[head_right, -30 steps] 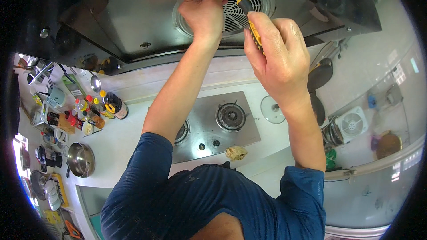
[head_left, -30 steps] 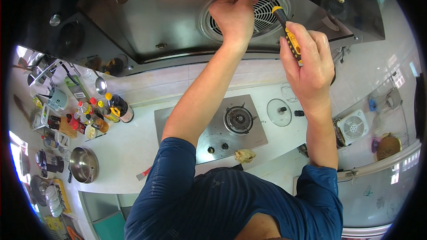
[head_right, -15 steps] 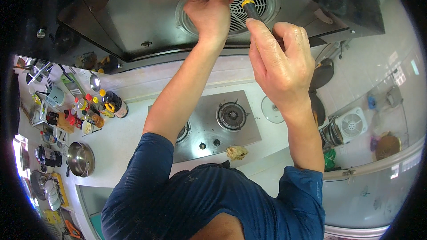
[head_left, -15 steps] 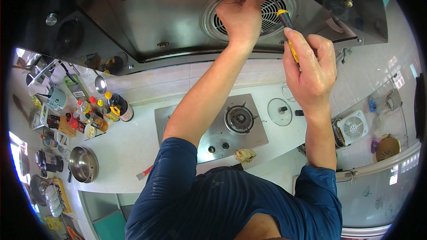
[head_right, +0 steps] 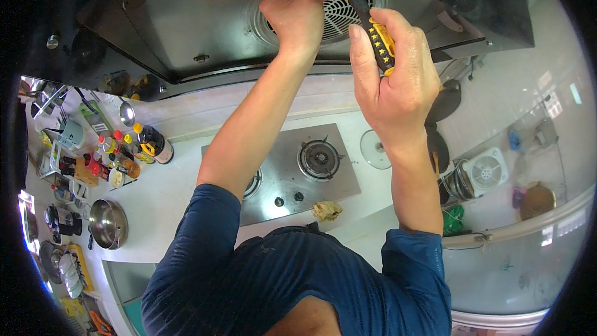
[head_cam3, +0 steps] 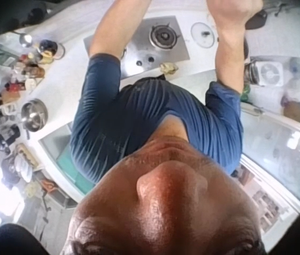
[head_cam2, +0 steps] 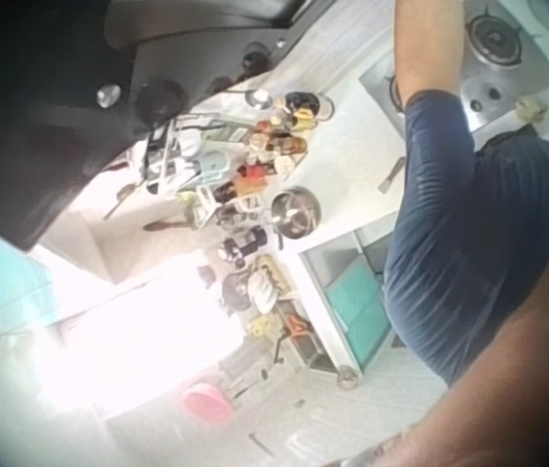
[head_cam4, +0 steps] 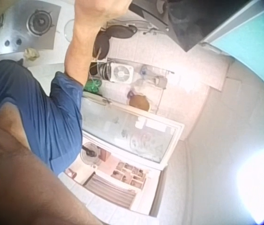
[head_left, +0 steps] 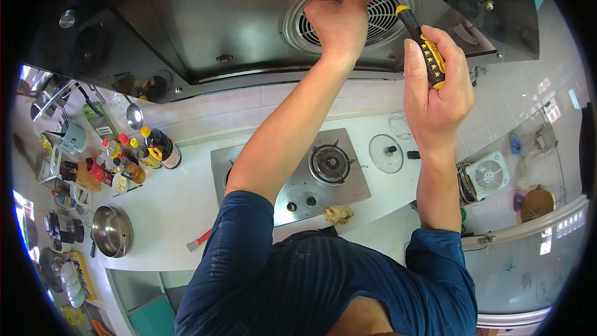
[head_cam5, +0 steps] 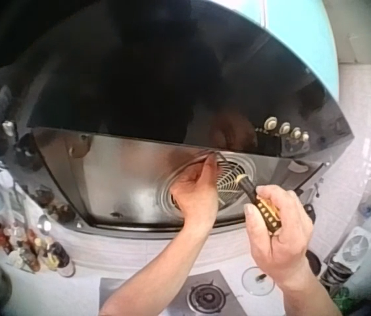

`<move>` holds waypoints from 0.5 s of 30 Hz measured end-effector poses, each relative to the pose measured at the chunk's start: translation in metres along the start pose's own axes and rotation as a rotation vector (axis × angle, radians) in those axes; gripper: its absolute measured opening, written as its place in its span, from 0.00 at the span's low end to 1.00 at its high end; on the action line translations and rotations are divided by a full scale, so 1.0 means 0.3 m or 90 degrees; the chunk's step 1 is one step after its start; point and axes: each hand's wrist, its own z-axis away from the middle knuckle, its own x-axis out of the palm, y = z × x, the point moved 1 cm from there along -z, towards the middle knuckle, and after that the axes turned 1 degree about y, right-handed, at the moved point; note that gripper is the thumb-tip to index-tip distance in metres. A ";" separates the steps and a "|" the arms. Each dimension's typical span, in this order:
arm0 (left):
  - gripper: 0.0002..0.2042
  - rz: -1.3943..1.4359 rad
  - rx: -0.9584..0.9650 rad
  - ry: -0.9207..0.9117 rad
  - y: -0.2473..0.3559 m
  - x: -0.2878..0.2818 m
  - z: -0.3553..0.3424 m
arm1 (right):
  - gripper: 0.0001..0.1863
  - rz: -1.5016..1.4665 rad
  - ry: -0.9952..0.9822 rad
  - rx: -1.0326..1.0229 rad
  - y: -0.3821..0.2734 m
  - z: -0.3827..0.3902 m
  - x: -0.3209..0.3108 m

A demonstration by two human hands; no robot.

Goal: The person installs a circular metal grate onto an overhead kitchen exhaust fan using a screwdriver.

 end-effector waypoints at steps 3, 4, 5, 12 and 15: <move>0.12 0.033 0.015 0.001 -0.007 -0.003 -0.003 | 0.14 -0.049 0.024 0.074 -0.017 0.017 0.004; 0.12 0.034 0.004 -0.001 -0.009 -0.007 -0.003 | 0.14 -0.050 0.023 0.073 -0.013 0.017 0.007; 0.12 0.039 -0.008 -0.005 -0.010 -0.004 -0.001 | 0.15 -0.015 0.030 0.034 -0.005 0.014 0.006; 0.12 0.085 -0.007 0.000 -0.021 0.008 0.003 | 0.20 0.088 -0.042 0.037 -0.009 0.041 0.007; 0.12 0.098 -0.023 0.002 -0.018 0.008 0.009 | 0.18 -0.027 0.018 0.144 -0.054 0.034 0.012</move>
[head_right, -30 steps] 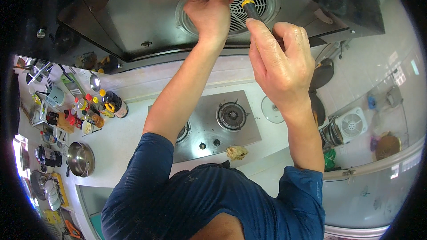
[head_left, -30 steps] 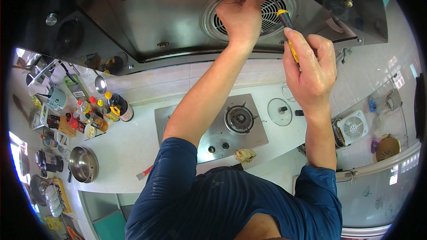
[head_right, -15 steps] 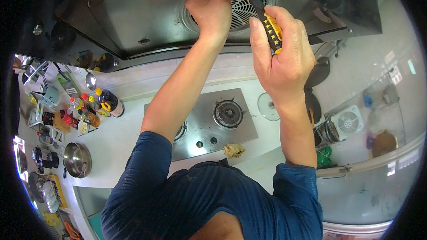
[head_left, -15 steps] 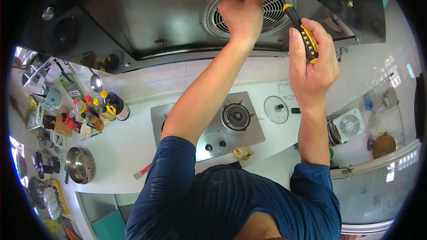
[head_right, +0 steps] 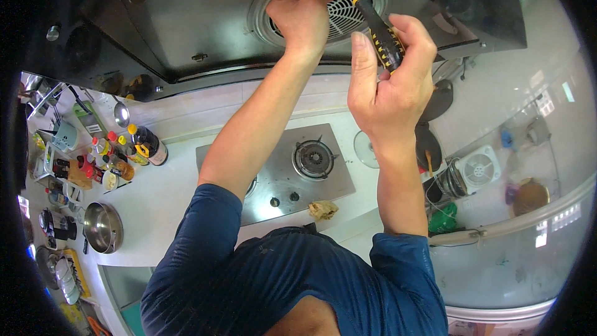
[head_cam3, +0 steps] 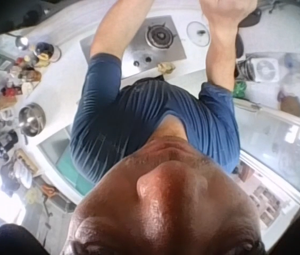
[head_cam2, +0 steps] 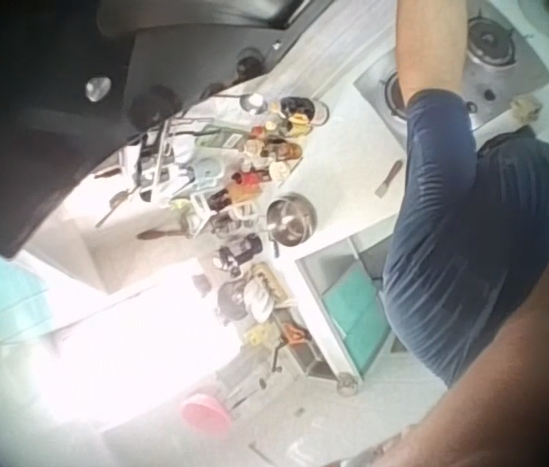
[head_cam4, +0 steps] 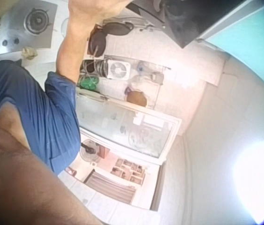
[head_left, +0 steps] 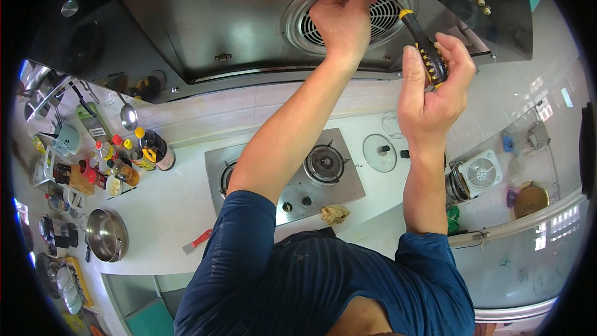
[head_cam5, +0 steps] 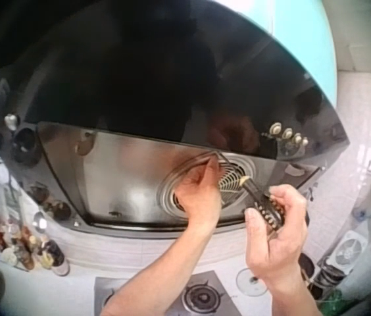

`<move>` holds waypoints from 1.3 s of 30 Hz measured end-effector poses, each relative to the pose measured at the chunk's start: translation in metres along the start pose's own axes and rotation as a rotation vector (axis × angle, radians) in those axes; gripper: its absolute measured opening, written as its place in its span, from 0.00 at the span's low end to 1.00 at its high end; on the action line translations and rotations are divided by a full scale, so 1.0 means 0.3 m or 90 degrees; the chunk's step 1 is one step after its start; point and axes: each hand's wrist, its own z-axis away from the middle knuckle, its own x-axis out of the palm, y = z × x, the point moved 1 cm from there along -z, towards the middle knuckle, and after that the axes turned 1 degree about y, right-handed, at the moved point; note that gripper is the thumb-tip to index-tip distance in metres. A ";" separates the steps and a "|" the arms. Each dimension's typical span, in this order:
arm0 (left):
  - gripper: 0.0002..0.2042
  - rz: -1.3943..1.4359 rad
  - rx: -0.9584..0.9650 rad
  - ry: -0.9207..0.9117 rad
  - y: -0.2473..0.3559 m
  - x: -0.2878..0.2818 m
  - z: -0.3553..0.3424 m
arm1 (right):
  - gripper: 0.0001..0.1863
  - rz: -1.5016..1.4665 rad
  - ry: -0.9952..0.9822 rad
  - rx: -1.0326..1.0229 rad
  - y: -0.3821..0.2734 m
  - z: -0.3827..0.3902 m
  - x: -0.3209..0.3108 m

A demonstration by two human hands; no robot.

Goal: The person installs a circular metal grate onto an overhead kitchen exhaust fan using a screwdriver.

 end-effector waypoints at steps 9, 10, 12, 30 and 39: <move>0.12 0.044 -0.028 0.005 -0.006 0.000 0.002 | 0.16 0.011 0.003 0.066 -0.024 0.018 0.014; 0.11 0.034 -0.029 0.006 -0.005 -0.004 0.002 | 0.16 -0.036 0.007 0.102 -0.029 0.017 0.015; 0.11 0.030 -0.032 0.004 -0.012 -0.002 0.002 | 0.16 -0.014 0.022 0.075 -0.007 0.031 0.019; 0.11 0.041 -0.032 0.007 -0.003 0.004 0.006 | 0.11 -0.069 0.153 0.099 -0.003 0.037 0.051; 0.11 0.011 -0.049 -0.002 0.002 -0.004 0.008 | 0.14 0.070 0.063 0.119 -0.009 0.031 0.035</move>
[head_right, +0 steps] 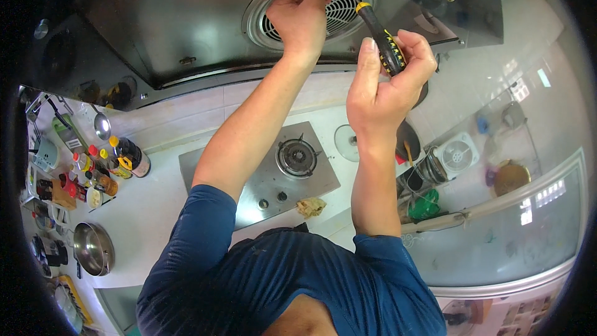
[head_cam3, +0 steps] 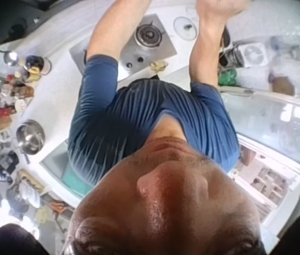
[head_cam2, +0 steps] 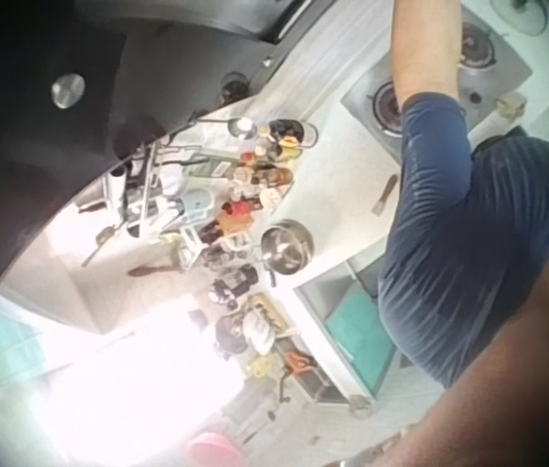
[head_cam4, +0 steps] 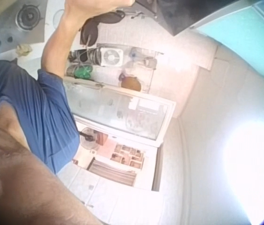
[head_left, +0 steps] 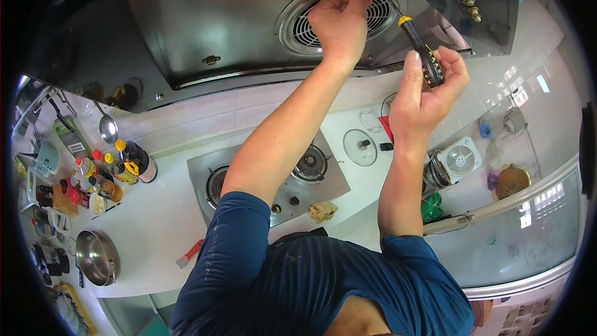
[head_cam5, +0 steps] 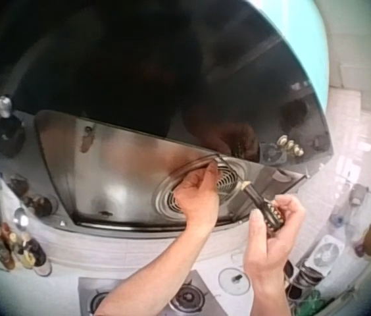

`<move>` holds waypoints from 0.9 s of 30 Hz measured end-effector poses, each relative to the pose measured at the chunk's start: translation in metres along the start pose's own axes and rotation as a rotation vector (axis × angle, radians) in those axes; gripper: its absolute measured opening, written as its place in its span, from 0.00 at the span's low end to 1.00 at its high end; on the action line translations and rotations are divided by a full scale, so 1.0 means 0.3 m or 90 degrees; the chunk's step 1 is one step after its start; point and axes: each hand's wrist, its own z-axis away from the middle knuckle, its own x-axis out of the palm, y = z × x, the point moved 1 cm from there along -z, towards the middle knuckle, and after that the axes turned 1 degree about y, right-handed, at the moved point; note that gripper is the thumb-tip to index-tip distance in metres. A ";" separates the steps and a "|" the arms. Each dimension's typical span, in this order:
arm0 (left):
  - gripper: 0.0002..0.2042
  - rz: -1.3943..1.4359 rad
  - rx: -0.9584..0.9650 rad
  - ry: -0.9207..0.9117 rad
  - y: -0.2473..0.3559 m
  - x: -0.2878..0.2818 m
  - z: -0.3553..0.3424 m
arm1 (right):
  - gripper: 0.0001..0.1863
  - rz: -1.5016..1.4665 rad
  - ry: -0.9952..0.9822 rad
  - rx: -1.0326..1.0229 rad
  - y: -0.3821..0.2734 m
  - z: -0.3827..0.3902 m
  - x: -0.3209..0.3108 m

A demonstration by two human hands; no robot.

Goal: The person installs a circular metal grate onto an overhead kitchen exhaust fan using a screwdriver.

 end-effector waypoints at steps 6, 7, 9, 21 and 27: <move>0.11 0.034 -0.006 0.004 -0.010 0.001 -0.006 | 0.14 0.018 -0.039 0.113 -0.049 -0.010 -0.002; 0.11 0.046 -0.003 0.001 -0.012 0.002 -0.004 | 0.13 -0.031 -0.026 0.120 -0.034 -0.010 -0.010; 0.11 0.058 0.001 -0.002 -0.010 0.004 -0.003 | 0.12 -0.037 0.043 -0.015 -0.015 -0.017 0.025; 0.11 0.040 -0.011 -0.011 -0.004 -0.007 -0.001 | 0.13 0.001 0.018 -0.052 -0.026 -0.014 0.001; 0.11 0.060 0.001 -0.006 -0.020 -0.002 -0.003 | 0.16 -0.134 0.042 0.013 -0.015 0.006 0.013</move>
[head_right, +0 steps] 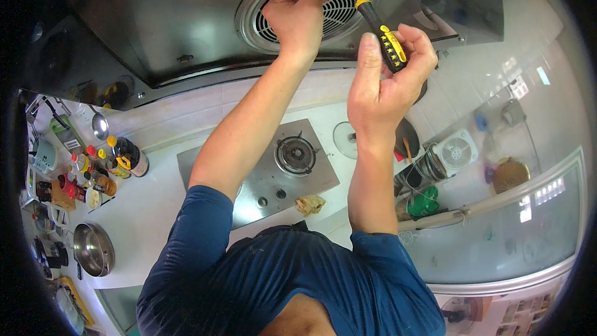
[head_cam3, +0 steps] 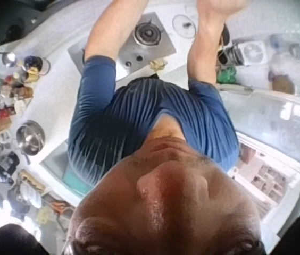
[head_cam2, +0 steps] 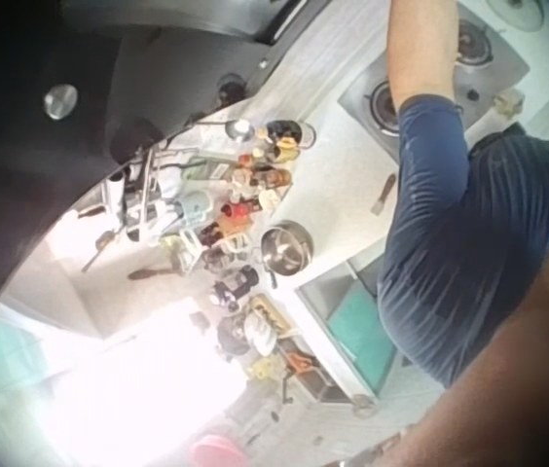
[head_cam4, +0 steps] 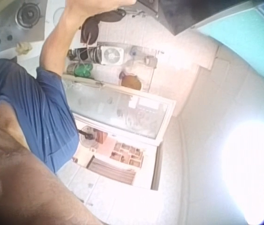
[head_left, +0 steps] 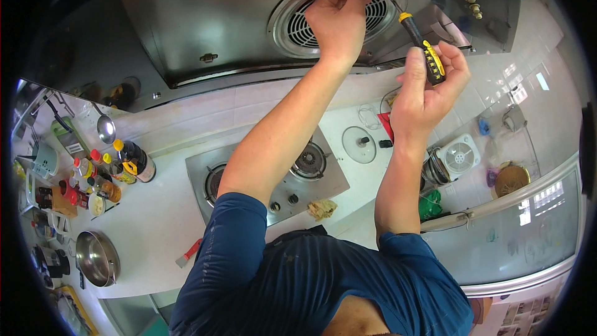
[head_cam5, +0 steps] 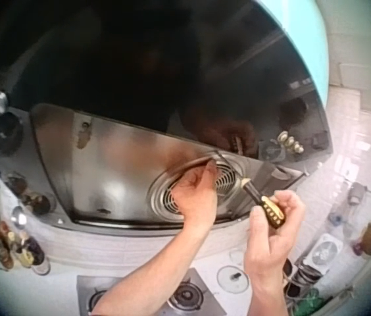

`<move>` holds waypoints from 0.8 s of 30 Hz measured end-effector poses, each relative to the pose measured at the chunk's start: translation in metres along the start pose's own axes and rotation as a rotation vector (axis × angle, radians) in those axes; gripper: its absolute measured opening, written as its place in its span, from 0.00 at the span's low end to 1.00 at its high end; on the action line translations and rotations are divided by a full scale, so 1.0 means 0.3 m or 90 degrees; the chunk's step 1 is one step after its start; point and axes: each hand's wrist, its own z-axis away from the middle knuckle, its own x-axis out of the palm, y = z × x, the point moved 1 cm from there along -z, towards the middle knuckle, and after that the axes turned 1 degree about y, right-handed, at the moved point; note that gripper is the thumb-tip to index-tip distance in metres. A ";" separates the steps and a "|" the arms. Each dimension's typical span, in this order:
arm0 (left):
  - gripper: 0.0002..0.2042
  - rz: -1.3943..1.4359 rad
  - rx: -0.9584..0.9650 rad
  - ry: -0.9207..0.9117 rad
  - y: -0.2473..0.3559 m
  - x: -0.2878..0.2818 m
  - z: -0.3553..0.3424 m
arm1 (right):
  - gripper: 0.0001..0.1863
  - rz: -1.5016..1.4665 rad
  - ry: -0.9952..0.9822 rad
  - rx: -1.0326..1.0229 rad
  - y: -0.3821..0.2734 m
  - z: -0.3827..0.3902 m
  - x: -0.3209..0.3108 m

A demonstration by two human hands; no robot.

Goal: The person installs a circular metal grate onto an overhead kitchen exhaust fan using a screwdriver.

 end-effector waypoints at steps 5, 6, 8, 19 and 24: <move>0.11 -0.034 -0.007 -0.012 0.015 -0.018 0.004 | 0.14 0.174 0.013 -0.084 -0.006 0.002 0.011; 0.11 -0.034 -0.006 -0.014 0.018 -0.016 0.008 | 0.13 0.129 0.000 -0.003 -0.003 0.002 0.010; 0.11 -0.034 -0.018 -0.008 0.019 -0.013 0.014 | 0.13 0.072 -0.007 0.053 0.006 0.000 0.004; 0.07 -0.010 -0.011 -0.031 0.025 -0.022 0.028 | 0.14 0.125 -0.003 -0.050 0.004 0.010 0.016; 0.07 -0.026 0.000 -0.031 0.028 -0.024 0.022 | 0.15 0.137 -0.001 -0.074 0.006 0.028 0.024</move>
